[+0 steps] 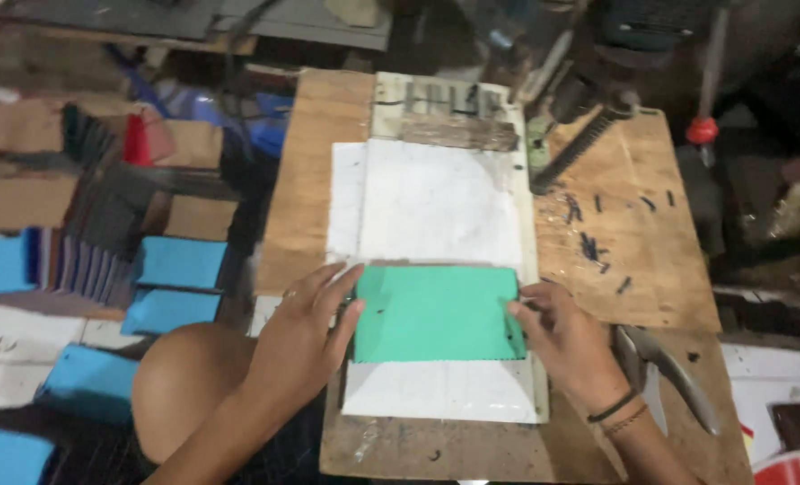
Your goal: Assembling fabric swatch books by aligning swatches, securing them with a binder clip, and drilling a hole through the stack using a drill press.
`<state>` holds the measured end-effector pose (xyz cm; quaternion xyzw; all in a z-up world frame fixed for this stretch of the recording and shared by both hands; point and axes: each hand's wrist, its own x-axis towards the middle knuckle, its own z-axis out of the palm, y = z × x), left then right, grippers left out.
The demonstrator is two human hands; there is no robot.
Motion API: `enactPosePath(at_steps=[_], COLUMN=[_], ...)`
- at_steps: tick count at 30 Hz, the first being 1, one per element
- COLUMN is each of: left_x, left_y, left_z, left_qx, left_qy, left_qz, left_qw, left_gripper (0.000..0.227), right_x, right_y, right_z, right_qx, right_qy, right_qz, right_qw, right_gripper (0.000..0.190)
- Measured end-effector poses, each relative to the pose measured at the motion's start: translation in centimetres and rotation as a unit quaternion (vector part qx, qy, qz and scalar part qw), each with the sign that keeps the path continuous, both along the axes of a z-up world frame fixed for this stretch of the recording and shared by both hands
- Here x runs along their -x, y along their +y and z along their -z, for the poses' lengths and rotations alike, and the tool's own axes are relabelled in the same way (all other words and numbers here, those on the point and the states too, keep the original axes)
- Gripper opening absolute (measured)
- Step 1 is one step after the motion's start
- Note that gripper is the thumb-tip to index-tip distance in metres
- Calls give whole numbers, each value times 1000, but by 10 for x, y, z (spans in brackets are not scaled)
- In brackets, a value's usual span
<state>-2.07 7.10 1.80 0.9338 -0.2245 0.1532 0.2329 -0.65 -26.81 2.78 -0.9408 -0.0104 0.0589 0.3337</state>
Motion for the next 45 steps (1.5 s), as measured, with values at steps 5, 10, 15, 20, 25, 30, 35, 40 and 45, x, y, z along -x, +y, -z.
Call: enactPosePath(at_steps=[5, 10, 15, 20, 25, 30, 35, 40, 45], left_x=[10, 18, 18, 23, 5, -42, -87, -80, -66], left_y=[10, 12, 13, 9, 11, 3, 4, 3, -7], left_z=[-38, -44, 11, -27, -70, -75, -8, -37, -81], left_qx=[122, 97, 141, 123, 71, 20, 5, 81, 127], left_qy=[261, 449, 376, 439, 415, 473, 545, 594, 620], left_qz=[-165, -173, -135, -126, -139, -117, -70, -101, -117], left_qw=[943, 871, 906, 881, 896, 873, 835, 794, 765], left_gripper=[33, 60, 65, 73, 72, 86, 99, 111, 119], right_x=[-21, -24, -27, -20, -24, -25, -23, -23, -21], right_y=[16, 30, 18, 30, 24, 24, 25, 23, 23], right_z=[-13, -30, -5, -17, -17, -17, -19, -21, -22], right_qx=[37, 35, 22, 10, 1, 20, 33, 33, 21], right_qy=[186, 201, 209, 197, 190, 184, 196, 204, 200], right_qz=[89, 81, 103, 102, 103, 87, 69, 60, 53], right_qw=[978, 976, 972, 975, 976, 979, 978, 977, 978], right_gripper=[72, 62, 81, 74, 70, 72, 75, 74, 74])
